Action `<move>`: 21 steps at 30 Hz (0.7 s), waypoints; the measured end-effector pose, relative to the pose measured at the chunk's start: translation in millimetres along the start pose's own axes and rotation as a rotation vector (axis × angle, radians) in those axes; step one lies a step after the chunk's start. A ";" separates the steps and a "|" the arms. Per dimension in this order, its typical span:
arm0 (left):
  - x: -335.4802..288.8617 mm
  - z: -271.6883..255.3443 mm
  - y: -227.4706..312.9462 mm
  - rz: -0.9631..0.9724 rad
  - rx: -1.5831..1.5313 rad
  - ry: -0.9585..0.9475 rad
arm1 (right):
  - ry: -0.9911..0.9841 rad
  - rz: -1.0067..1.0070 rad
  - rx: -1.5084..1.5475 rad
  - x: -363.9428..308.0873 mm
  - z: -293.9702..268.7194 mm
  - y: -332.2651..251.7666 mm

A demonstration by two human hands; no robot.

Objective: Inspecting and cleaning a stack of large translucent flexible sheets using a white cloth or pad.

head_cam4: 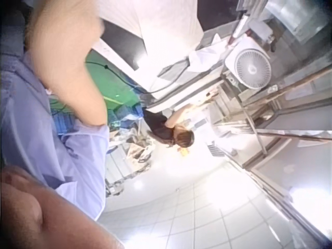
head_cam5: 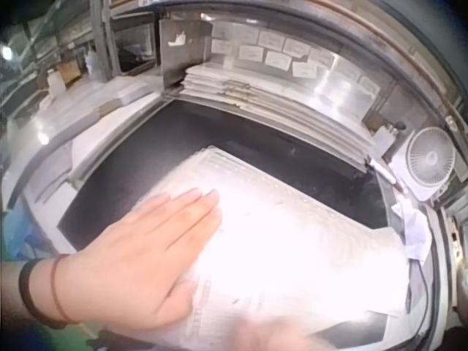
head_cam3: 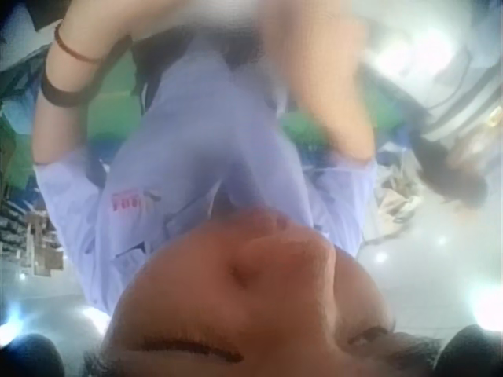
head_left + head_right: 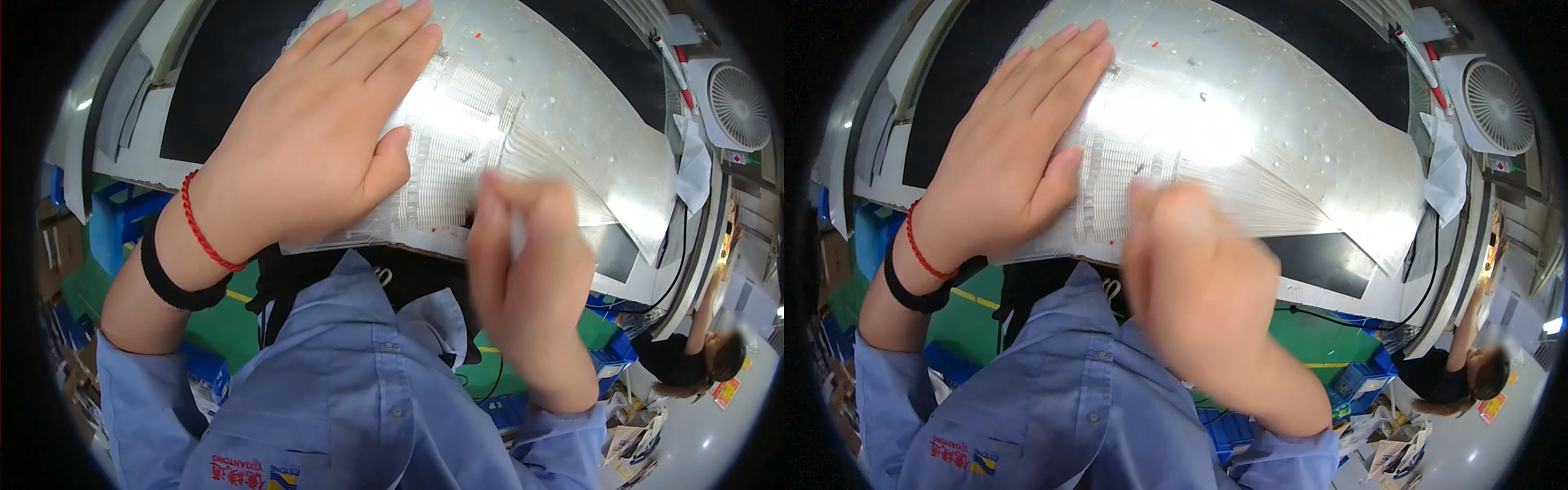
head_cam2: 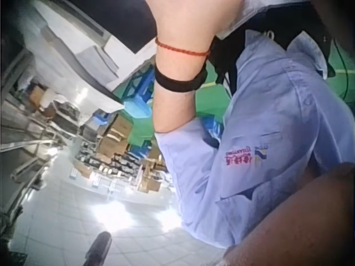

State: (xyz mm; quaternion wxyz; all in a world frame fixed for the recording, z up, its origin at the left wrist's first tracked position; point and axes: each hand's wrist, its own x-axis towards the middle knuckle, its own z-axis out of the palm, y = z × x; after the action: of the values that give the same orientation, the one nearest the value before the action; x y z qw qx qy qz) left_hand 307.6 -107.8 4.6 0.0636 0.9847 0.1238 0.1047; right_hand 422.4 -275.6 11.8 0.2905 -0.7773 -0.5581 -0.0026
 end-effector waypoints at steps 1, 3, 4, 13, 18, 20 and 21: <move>1.6 -0.2 -0.2 0.010 -0.013 0.009 | 0.012 0.018 0.041 8.4 7.1 8.1; 4.6 -1.4 0.1 0.021 -0.021 0.026 | -0.168 -0.069 -0.124 -12.2 4.0 -8.7; 5.0 -1.0 1.6 0.023 -0.012 0.022 | -0.164 -0.129 -0.083 -23.1 4.3 -18.1; 3.3 2.1 0.7 0.036 -0.002 0.043 | -0.192 -0.173 -0.096 -27.0 5.9 -21.2; -0.2 5.1 -2.3 0.033 0.014 0.029 | -0.109 -0.178 0.026 21.6 3.2 -7.8; 0.2 4.4 -2.3 0.038 0.002 0.046 | -0.205 -0.169 -0.026 5.6 0.1 -7.0; 3.3 2.0 -4.3 0.034 0.011 0.060 | -0.291 -0.188 -0.077 1.0 -1.2 -4.9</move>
State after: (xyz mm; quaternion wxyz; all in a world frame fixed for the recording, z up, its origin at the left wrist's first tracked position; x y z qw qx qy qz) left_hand 310.2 -103.0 2.6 0.0528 0.9834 0.1096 0.1347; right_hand 418.9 -274.3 15.3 0.1750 -0.7245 -0.6638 0.0616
